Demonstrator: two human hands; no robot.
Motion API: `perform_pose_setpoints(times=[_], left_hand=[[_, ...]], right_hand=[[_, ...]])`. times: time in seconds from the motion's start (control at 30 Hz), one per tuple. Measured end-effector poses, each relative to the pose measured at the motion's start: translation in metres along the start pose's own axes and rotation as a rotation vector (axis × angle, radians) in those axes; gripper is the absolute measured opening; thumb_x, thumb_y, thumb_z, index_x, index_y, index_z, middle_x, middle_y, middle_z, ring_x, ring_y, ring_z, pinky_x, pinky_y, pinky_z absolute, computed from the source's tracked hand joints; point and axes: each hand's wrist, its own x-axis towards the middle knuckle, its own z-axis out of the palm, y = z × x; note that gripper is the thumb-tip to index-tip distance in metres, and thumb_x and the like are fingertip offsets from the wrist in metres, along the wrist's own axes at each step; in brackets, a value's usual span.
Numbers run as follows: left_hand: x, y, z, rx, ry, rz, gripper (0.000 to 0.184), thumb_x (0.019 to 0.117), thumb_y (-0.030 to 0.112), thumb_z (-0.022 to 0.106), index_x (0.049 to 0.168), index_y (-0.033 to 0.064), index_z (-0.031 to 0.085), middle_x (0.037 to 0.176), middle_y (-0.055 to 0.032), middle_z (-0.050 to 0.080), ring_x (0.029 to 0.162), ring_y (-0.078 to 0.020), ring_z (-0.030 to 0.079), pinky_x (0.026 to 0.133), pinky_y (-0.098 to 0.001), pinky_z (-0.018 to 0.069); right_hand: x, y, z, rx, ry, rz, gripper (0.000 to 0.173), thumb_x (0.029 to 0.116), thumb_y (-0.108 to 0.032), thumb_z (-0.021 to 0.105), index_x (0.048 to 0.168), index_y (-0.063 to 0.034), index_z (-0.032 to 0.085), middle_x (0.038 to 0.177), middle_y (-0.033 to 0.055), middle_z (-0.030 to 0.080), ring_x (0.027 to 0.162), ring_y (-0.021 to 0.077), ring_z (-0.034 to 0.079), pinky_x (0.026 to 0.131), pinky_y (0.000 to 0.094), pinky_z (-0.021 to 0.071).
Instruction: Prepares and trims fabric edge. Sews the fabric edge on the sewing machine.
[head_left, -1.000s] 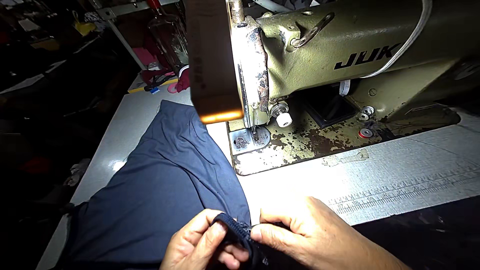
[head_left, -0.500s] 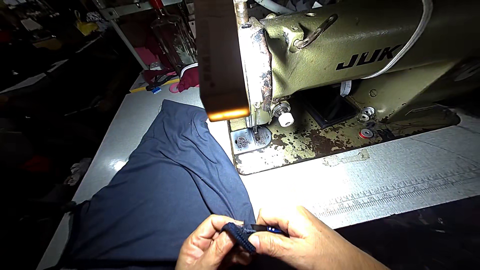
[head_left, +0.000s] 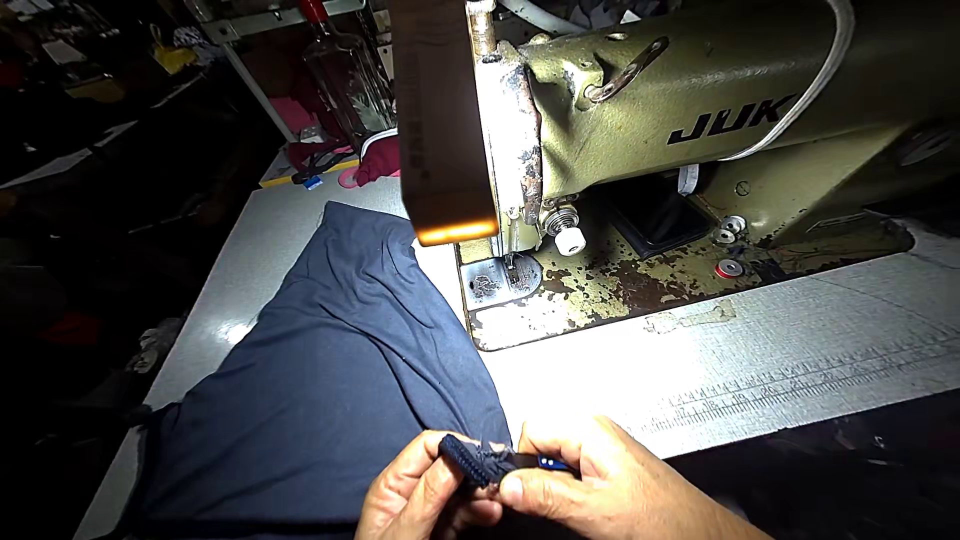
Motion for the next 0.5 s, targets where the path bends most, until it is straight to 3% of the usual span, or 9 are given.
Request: perform_pose_setpoints(times=[0.3, 0.5], left_hand=[[0.0005, -0.0102, -0.0030, -0.011, -0.036, 0.070, 0.028, 0.1037, 0.001, 0.050, 0.099, 0.0119, 0.076, 0.090, -0.0022, 0.077, 0.075, -0.0068, 0.073, 0.071, -0.0233, 0.0622], [-0.0004, -0.0075, 0.0001, -0.058, 0.009, 0.019, 0.037, 0.1068, 0.002, 0.037, 0.099, 0.0087, 0.073, 0.089, -0.0053, 0.078, 0.074, -0.0090, 0.074, 0.069, -0.0240, 0.0628]], right_hand=[[0.0052, -0.0008, 0.0051, 0.068, 0.030, -0.063, 0.033, 0.0964, -0.038, 0.065, 0.079, -0.0096, 0.067, 0.065, -0.0079, 0.054, 0.059, -0.0032, 0.048, 0.054, 0.0194, 0.0345], [0.0026, 0.0002, 0.0026, 0.128, -0.018, -0.030, 0.032, 0.0981, -0.036, 0.063, 0.077, -0.0119, 0.065, 0.065, -0.0105, 0.050, 0.057, -0.0048, 0.043, 0.053, 0.0170, 0.0321]])
